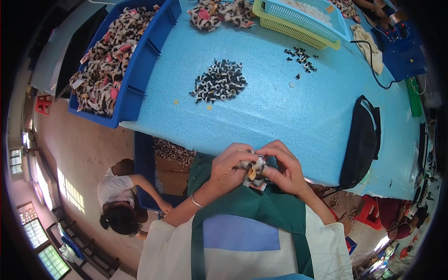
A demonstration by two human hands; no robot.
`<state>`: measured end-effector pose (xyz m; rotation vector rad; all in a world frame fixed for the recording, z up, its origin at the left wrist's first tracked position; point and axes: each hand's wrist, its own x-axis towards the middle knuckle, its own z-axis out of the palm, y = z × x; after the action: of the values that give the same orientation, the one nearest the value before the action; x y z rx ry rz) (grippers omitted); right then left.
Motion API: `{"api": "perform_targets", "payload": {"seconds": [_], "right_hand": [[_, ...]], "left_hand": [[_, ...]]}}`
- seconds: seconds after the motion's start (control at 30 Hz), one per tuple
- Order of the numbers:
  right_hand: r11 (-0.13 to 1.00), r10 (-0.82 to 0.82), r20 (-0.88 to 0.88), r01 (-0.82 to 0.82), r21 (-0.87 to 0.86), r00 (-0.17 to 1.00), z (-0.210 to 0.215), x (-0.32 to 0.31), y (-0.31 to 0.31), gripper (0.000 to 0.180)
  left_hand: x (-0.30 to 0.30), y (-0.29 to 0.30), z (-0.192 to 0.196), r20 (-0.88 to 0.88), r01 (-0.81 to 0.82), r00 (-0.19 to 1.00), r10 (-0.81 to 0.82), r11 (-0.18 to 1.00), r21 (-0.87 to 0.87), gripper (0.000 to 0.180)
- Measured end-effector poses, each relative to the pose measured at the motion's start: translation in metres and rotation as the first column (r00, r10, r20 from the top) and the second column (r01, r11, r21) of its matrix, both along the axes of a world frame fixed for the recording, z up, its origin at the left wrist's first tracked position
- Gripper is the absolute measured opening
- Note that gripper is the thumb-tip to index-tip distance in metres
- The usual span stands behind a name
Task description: Manually attaching plastic components to small leopard-print fabric pieces at a production table.
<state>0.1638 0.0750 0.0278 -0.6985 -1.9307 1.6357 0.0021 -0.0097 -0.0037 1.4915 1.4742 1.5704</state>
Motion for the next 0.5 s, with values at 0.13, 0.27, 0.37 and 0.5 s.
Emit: {"api": "perform_targets", "payload": {"seconds": [0.13,0.27,0.37,0.5], "right_hand": [[0.955,-0.009,0.077,-0.014,0.296,0.997,-0.001,0.0,-0.003,0.036],[0.939,-0.02,0.074,-0.007,0.343,0.997,-0.007,0.001,-0.002,0.041],[0.913,-0.065,0.067,0.033,0.407,0.996,-0.006,-0.004,-0.006,0.037],[0.934,-0.092,0.019,0.079,0.348,0.996,-0.023,0.004,-0.002,0.033]], "left_hand": [[0.002,0.001,0.001,-0.036,0.007,0.999,-0.006,1.0,0.029,0.032],[0.002,0.003,-0.002,-0.109,0.031,0.994,-0.021,0.995,0.092,0.034],[0.003,0.002,-0.003,-0.115,0.065,0.992,-0.056,0.995,0.07,0.038],[-0.002,0.008,0.004,-0.132,0.179,0.976,-0.171,0.983,0.048,0.044]]}}
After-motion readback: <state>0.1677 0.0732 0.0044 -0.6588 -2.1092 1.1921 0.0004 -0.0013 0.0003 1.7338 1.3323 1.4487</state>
